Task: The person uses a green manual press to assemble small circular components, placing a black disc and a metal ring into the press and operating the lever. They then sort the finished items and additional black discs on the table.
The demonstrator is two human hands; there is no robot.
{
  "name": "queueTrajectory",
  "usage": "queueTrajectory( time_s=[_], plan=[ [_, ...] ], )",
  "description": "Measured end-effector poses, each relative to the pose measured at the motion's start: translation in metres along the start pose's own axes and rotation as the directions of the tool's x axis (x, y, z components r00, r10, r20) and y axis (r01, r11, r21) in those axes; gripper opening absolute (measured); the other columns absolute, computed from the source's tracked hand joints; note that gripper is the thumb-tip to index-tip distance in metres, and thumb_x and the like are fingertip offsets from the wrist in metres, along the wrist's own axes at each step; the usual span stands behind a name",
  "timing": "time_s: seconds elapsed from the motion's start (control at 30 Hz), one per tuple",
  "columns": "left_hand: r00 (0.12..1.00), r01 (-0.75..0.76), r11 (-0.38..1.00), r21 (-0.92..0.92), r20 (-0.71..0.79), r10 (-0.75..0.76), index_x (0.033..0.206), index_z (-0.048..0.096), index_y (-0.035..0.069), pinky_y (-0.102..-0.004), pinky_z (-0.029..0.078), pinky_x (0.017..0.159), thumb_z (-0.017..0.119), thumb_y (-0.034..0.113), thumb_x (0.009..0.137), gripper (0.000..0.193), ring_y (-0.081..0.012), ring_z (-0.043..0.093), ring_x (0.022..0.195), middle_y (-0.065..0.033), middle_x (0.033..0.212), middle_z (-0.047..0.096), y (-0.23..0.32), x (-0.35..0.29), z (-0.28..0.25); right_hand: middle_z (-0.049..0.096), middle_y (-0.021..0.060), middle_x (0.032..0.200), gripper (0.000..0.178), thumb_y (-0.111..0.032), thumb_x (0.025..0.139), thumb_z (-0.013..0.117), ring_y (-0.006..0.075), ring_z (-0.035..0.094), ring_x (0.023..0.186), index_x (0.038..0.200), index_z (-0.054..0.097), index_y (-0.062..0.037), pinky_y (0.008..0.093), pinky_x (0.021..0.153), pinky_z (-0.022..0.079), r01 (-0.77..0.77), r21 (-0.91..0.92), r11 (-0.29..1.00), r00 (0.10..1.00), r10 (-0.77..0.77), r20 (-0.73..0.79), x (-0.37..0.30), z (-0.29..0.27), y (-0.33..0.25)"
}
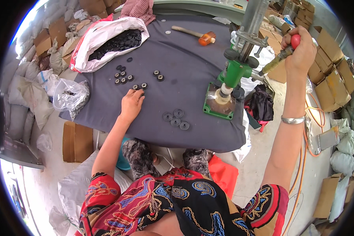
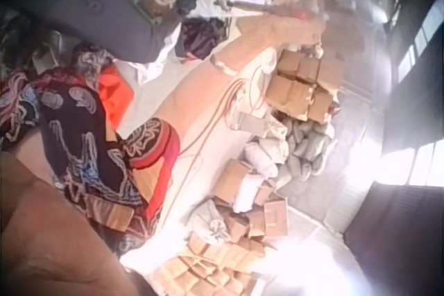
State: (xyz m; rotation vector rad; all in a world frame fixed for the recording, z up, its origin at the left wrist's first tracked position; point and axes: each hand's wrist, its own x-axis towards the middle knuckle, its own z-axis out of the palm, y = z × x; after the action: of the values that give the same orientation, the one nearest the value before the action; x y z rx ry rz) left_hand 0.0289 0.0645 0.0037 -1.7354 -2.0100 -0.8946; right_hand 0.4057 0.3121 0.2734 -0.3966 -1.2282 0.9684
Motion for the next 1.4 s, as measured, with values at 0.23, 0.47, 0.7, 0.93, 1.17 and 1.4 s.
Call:
queueTrajectory(
  time_s=[0.23, 0.47, 0.7, 0.93, 1.17, 1.4],
  plan=[
    [0.997, 0.032, 0.996, -0.083, -0.066, -0.038, 0.096, 0.064, 0.004, -0.0401, 0.051, 0.070, 0.067, 0.006, 0.078, 0.018, -0.0294, 0.062, 0.081, -0.0102, 0.086, 0.067, 0.020, -0.015, -0.015, 0.049, 0.0107, 0.056, 0.027, -0.020, 0.089, 0.054, 0.0211, 0.049, 0.051, 0.075, 0.055, 0.0026, 0.0329, 0.050, 0.039, 0.004, -0.033, 0.999, 1.000, -0.004, -0.020, -0.001, -0.001, 0.000],
    [0.998, 0.046, 0.957, 0.285, 0.037, -0.059, 0.109, 0.065, 0.004, -0.0441, 0.046, 0.083, 0.064, 0.017, 0.084, 0.028, -0.0271, 0.061, 0.099, -0.0100, 0.107, 0.068, -0.010, -0.037, -0.015, 0.050, 0.0115, 0.058, 0.026, -0.019, 0.089, 0.054, 0.0213, 0.049, 0.052, 0.076, 0.055, 0.0028, 0.0331, 0.051, 0.040, 0.021, -0.031, 0.999, 1.000, -0.021, 0.008, 0.005, -0.006, 0.000],
    [0.990, 0.090, 0.963, 0.255, 0.087, -0.116, 0.109, 0.066, 0.005, -0.0445, 0.044, 0.086, 0.065, 0.014, 0.083, 0.028, -0.0285, 0.060, 0.097, -0.0108, 0.103, 0.068, -0.005, -0.048, -0.027, 0.049, 0.0121, 0.057, 0.025, -0.018, 0.088, 0.055, 0.0224, 0.049, 0.052, 0.075, 0.055, 0.0036, 0.0339, 0.050, 0.040, -0.004, -0.018, 1.000, 1.000, 0.004, -0.027, 0.003, -0.001, 0.001],
    [0.975, 0.137, 0.981, -0.140, -0.158, -0.159, 0.106, 0.069, 0.007, -0.0410, 0.047, 0.079, 0.067, 0.012, 0.080, 0.026, -0.0304, 0.060, 0.085, -0.0110, 0.095, 0.067, 0.007, -0.016, -0.007, 0.048, 0.0118, 0.056, 0.025, -0.017, 0.088, 0.054, 0.0230, 0.049, 0.052, 0.074, 0.055, 0.0041, 0.0340, 0.051, 0.039, -0.004, -0.020, 1.000, 1.000, 0.004, -0.014, 0.009, -0.006, 0.002],
    [0.989, 0.129, 0.991, 0.044, -0.081, -0.125, 0.108, 0.069, 0.009, -0.0423, 0.048, 0.077, 0.067, 0.012, 0.081, 0.027, -0.0307, 0.059, 0.090, -0.0104, 0.099, 0.066, 0.004, -0.015, 0.018, 0.048, 0.0118, 0.056, 0.024, -0.016, 0.087, 0.055, 0.0232, 0.049, 0.052, 0.074, 0.055, 0.0039, 0.0336, 0.050, 0.039, 0.000, -0.015, 1.000, 1.000, 0.000, -0.009, 0.004, -0.004, -0.001],
    [0.994, 0.093, 0.992, 0.083, -0.071, -0.087, 0.107, 0.069, 0.007, -0.0404, 0.048, 0.079, 0.070, 0.010, 0.077, 0.030, -0.0305, 0.059, 0.086, -0.0108, 0.094, 0.066, 0.010, -0.010, 0.017, 0.053, 0.0133, 0.057, 0.024, -0.016, 0.087, 0.054, 0.0236, 0.052, 0.047, 0.075, 0.056, 0.0037, 0.0341, 0.047, 0.041, 0.093, -0.092, 0.991, 0.996, -0.094, 0.000, 0.008, -0.008, 0.002]
  ],
)
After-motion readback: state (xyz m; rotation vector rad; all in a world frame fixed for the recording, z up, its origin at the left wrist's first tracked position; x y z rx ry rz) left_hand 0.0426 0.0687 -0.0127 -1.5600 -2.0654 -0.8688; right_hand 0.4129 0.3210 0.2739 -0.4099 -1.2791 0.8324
